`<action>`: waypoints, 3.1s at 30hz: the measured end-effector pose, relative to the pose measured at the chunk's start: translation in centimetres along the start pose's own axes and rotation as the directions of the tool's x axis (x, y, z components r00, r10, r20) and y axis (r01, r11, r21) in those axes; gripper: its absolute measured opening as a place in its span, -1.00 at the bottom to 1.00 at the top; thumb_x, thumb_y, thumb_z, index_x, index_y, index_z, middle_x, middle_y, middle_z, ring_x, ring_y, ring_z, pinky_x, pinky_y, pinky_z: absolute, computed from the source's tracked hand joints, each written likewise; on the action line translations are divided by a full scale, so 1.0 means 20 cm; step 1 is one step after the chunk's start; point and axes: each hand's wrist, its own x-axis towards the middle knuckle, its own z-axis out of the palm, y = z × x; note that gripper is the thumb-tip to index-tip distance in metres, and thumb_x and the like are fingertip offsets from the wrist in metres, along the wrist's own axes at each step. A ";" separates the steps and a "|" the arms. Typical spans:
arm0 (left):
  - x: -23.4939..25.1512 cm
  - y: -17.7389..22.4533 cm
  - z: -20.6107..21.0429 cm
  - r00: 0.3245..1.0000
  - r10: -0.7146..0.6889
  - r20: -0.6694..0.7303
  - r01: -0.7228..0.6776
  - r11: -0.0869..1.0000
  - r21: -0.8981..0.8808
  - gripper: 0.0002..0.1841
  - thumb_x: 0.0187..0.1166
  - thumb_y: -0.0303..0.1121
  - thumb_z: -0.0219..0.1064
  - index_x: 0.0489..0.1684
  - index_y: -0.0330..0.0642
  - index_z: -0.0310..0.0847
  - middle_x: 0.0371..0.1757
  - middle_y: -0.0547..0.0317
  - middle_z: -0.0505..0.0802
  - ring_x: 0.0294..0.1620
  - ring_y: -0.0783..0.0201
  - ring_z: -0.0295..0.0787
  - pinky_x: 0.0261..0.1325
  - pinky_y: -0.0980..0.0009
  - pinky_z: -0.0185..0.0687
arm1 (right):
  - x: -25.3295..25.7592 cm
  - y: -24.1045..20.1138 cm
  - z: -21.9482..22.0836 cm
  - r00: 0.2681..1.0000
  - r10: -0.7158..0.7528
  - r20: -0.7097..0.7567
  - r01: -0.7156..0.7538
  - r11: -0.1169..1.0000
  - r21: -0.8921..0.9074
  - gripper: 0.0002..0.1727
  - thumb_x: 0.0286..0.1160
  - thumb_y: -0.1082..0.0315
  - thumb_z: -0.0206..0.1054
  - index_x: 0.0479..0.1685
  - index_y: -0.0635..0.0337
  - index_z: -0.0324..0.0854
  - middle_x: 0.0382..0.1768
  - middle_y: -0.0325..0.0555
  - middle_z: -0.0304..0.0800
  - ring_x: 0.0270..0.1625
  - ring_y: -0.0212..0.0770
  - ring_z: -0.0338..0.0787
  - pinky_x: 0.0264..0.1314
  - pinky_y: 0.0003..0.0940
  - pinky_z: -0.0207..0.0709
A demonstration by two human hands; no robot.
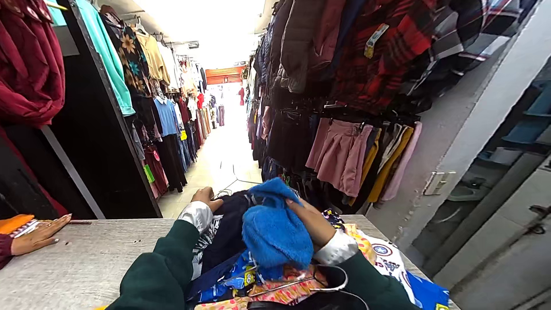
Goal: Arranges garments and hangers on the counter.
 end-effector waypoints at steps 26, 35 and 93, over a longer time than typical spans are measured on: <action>-0.68 0.20 0.28 0.217 0.866 -0.451 -0.707 0.458 0.539 -0.80 0.43 -0.55 0.25 -0.32 -0.30 0.85 -0.45 0.03 0.90 -0.59 0.17 0.84 -0.60 0.33 0.68 | -0.14 -0.19 -0.06 0.669 -0.739 -0.081 0.729 0.673 -0.126 -0.69 0.82 -0.08 0.03 0.18 -0.25 0.61 -0.05 -0.51 0.76 -0.04 -0.57 0.77 -0.04 -0.60 0.71; -0.68 0.19 0.28 0.259 0.849 -0.461 -0.706 0.492 0.510 -0.80 0.45 -0.52 0.25 -0.33 -0.30 0.86 -0.43 0.02 0.91 -0.57 0.17 0.86 -0.60 0.33 0.67 | -0.17 -0.24 -0.05 0.457 -0.874 0.164 0.790 0.314 -0.526 -0.74 0.78 0.07 0.17 0.06 -0.08 0.72 0.18 -0.22 0.57 0.34 -0.38 0.57 0.38 -0.45 0.52; -0.71 0.20 0.31 0.387 0.761 -0.521 -0.646 0.627 0.436 -0.83 0.37 -0.54 0.31 -0.34 -0.30 0.87 -0.46 0.00 0.89 -0.61 0.12 0.84 -0.64 0.24 0.67 | -0.21 -0.26 -0.09 0.496 -0.850 0.180 0.780 0.345 -0.522 -0.68 0.43 0.34 0.44 0.17 -0.09 0.79 0.35 -0.20 0.61 0.40 -0.24 0.62 0.38 -0.28 0.63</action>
